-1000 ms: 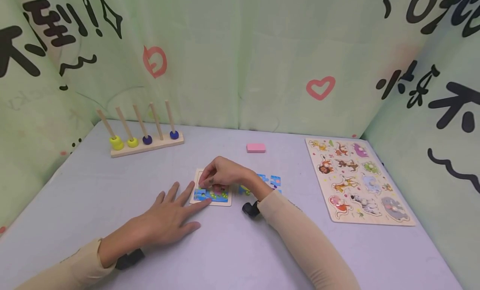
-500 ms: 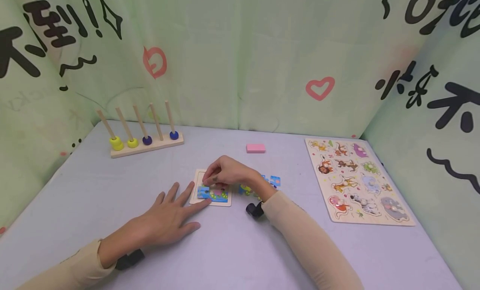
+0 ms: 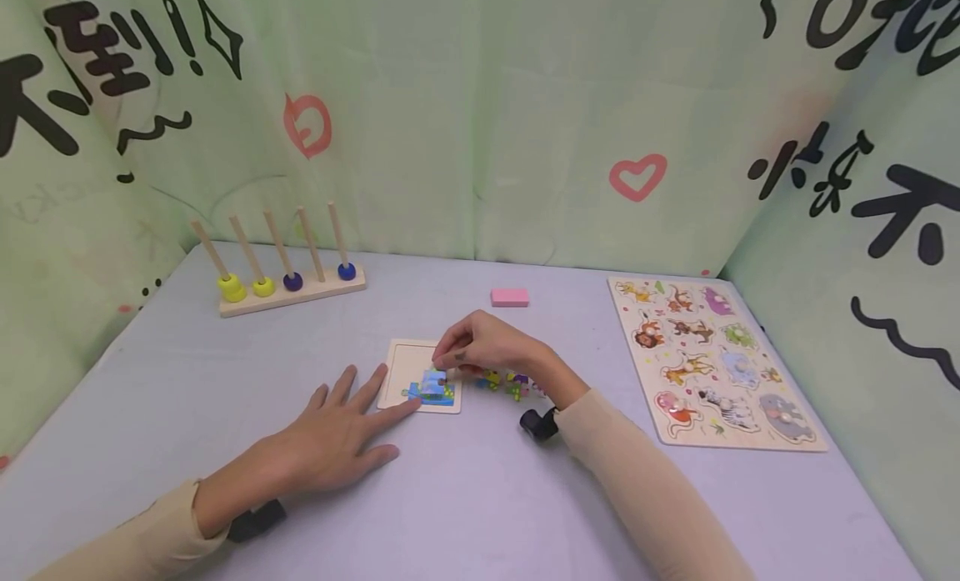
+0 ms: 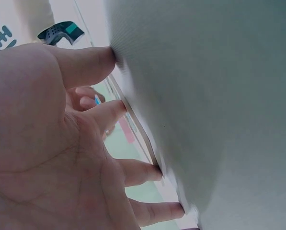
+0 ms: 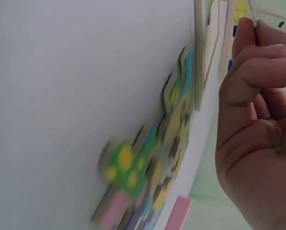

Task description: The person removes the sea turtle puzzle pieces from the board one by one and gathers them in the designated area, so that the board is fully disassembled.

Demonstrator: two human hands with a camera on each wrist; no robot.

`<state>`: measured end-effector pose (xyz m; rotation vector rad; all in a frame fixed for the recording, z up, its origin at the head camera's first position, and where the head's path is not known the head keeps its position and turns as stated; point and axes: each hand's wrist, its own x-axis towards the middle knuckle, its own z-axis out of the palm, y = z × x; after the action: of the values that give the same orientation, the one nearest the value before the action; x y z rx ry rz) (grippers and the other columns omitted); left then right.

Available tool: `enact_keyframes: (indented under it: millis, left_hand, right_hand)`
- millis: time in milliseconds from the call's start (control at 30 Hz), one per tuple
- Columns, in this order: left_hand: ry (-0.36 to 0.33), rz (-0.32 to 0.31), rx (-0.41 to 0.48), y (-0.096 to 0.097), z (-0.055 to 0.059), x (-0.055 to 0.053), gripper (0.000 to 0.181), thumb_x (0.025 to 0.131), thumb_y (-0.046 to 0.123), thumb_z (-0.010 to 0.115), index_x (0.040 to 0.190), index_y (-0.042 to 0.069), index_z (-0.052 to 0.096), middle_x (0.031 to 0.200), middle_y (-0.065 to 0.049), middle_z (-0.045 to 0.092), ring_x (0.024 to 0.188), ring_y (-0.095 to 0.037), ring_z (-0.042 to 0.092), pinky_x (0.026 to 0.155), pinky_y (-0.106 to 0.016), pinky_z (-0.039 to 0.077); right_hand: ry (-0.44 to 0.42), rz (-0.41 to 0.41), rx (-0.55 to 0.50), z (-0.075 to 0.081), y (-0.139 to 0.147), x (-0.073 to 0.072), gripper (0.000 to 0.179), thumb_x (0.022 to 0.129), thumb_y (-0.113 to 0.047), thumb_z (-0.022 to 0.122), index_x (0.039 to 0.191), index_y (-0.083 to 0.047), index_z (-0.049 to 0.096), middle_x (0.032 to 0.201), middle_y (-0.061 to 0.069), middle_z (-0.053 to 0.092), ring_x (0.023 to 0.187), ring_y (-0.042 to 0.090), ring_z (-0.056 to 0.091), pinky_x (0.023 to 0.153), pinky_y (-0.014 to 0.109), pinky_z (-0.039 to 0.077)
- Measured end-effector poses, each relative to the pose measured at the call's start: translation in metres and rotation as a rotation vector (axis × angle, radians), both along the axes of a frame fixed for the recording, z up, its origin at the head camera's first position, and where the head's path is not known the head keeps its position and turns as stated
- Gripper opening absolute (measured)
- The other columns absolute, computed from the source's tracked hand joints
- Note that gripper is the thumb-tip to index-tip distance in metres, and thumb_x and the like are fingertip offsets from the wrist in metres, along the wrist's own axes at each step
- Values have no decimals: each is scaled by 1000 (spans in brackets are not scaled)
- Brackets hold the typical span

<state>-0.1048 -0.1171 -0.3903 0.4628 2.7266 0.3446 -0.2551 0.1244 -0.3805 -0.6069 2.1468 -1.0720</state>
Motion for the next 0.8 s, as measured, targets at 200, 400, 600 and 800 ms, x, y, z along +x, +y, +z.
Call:
enact_keyframes:
  millis: [200,400,600,800]
  left_hand:
    - [5,3,5,0,0,1,59,105,54,58,161,46,41,180,-14,15,163,-54,11,124,-76,19]
    - [11,6,15,0,-1,1,59,105,53,59,160,46,42,179,-15,16,163,-55,12,124,-77,19]
    - [27,4,2,0,0,0,60,104,53,60,160,46,42,179,-15,17,162,-55,14,123,-77,21]
    - [36,5,-4,0,1,1,61,103,53,61,160,46,42,179,-16,18,162,-56,15,123,-78,21]
  right_hand:
    - [9,-18,8,-1,22,3,12,99,-20,76,102,-8,78,74,2,64,57,14,47,54,26,40]
    - [8,-41,28,-1,43,9,13,97,-20,77,101,-7,78,70,0,63,55,13,47,52,27,44]
    - [4,-57,50,-3,57,16,13,96,-19,78,100,-6,78,69,-1,64,51,11,45,50,24,38]
    - [17,-58,63,-6,64,19,12,96,-18,78,100,-7,79,70,1,65,51,11,45,50,22,38]
